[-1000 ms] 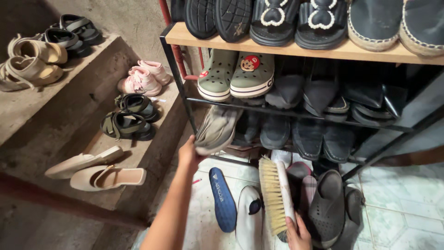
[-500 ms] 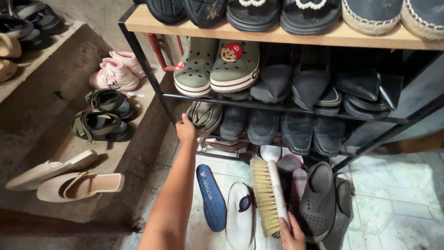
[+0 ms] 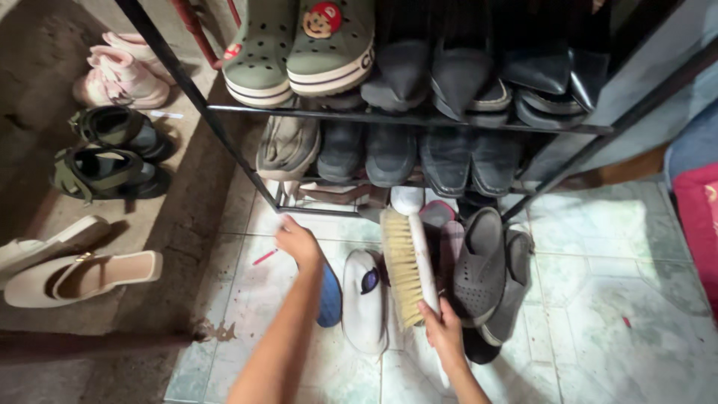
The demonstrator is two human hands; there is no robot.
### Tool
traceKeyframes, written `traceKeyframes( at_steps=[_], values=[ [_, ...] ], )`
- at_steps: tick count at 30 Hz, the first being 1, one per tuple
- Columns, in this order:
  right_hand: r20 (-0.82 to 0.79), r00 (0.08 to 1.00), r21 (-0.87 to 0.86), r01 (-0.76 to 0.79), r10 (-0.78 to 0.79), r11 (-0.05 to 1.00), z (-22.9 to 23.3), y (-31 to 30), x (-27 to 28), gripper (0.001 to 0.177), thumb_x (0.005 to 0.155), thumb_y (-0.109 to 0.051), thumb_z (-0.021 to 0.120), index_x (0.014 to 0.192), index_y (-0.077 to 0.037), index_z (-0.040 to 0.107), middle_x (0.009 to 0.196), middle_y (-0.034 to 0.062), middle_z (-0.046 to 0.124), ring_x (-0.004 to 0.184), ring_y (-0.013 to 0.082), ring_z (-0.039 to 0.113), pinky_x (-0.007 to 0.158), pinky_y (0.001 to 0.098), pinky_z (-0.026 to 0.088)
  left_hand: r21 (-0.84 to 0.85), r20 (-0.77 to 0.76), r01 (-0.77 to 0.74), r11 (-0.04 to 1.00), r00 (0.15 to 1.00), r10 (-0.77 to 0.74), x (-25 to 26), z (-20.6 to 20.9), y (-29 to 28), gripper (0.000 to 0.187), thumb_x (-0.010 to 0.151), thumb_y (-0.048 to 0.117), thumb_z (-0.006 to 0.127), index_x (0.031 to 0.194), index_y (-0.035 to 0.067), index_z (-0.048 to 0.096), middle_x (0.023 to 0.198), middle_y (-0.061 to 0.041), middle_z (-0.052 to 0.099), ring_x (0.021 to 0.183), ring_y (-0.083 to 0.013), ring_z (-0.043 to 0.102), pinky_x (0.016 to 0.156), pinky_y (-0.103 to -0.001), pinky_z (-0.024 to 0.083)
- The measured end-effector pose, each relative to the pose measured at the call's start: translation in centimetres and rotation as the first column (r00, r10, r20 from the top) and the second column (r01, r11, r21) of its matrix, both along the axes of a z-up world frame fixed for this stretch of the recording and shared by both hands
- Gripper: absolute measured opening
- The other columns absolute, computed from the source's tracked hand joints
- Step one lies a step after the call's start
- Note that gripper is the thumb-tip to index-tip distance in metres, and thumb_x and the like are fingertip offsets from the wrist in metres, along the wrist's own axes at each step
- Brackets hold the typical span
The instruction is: The person is cleaning various shoes using a brush. They pick up each shoe, brush it thoroughly, and place it back on the shoe rack. The task involves handling multiple pairs of shoes, including sandals, slippers, and sneakers.
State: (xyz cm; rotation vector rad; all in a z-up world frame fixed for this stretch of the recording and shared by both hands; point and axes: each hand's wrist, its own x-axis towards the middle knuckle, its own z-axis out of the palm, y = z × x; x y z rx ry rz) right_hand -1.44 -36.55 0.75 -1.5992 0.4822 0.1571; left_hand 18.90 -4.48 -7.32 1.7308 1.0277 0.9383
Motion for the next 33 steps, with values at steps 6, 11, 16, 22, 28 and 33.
traceKeyframes(
  at_steps=[6,11,16,22,28,33],
  values=[
    [0.142,0.989,0.049,0.02,-0.027,0.999,2.1,-4.8,0.7,0.022,0.097,-0.025,0.069,0.094,-0.005,0.062,0.053,-0.006,0.043,0.042,0.0047,0.036,0.038,0.0252,0.028,-0.688,-0.053,0.29,0.666,0.895,-0.444,-8.8,-7.9,-16.2,0.043,0.1,0.033,0.06,0.115,-0.007,0.062,0.097,-0.02,0.065,0.086,-0.0322,0.057,0.079,-0.048,0.044],
    [0.187,0.974,0.111,0.109,-0.128,0.988,2.4,-9.1,-0.2,0.021,0.099,-0.027,0.066,0.097,-0.007,0.063,0.052,-0.0056,0.042,0.041,0.005,0.036,0.038,0.0251,0.029,-0.632,0.241,0.646,0.427,0.688,-0.685,-15.1,-7.9,-28.1,0.041,0.092,0.036,0.064,0.114,0.001,0.069,0.104,-0.009,0.075,0.09,-0.0213,0.066,0.08,-0.037,0.052],
    [0.227,0.956,0.099,0.165,-0.183,0.981,2.6,-11.5,-1.2,0.023,0.099,-0.028,0.065,0.096,-0.005,0.062,0.053,-0.0061,0.041,0.041,0.0046,0.036,0.038,0.0253,0.028,-0.991,-0.079,0.032,0.132,0.652,-0.754,-16.6,-6.8,-33.2,0.052,0.098,0.053,0.062,0.116,0.004,0.067,0.103,-0.01,0.065,0.087,-0.026,0.058,0.074,-0.044,0.049],
    [0.152,0.96,0.051,0.23,-0.235,0.972,3.8,-12.7,-2.1,0.019,0.094,-0.027,0.067,0.098,-0.008,0.064,0.062,-0.0062,0.054,0.045,0.0045,0.045,0.04,0.0247,0.036,-0.977,0.2,0.204,-0.06,0.786,-0.585,-14.9,-7.1,-35.6,0.034,0.091,0.039,0.077,0.101,0.007,0.07,0.095,-0.011,0.067,0.08,-0.03,0.062,0.066,-0.044,0.052],
    [0.248,0.931,0.133,0.243,-0.27,0.961,2.6,-14.0,-2.3,0.03,0.101,-0.035,0.065,0.097,-0.005,0.061,0.063,-0.0021,0.05,0.046,0.0057,0.044,0.041,0.0242,0.034,-0.915,0.353,0.395,-0.077,0.695,-0.627,-15.5,1.3,-30.9,0.023,0.082,0.022,0.07,0.1,0.014,0.058,0.104,-0.014,0.067,0.091,-0.0332,0.067,0.072,-0.057,0.058],
    [0.145,0.955,0.037,0.257,-0.259,0.966,4.5,-13.0,-3.2,0.027,0.094,-0.034,0.068,0.099,-0.008,0.062,0.063,-0.0028,0.053,0.046,0.0066,0.046,0.039,0.0254,0.035,-0.865,0.389,0.492,-0.1,0.531,-0.752,-17.3,8.7,-23.5,0.04,0.082,0.029,0.068,0.117,0.017,0.053,0.114,-0.009,0.067,0.105,-0.0315,0.067,0.078,-0.058,0.059]
  ],
)
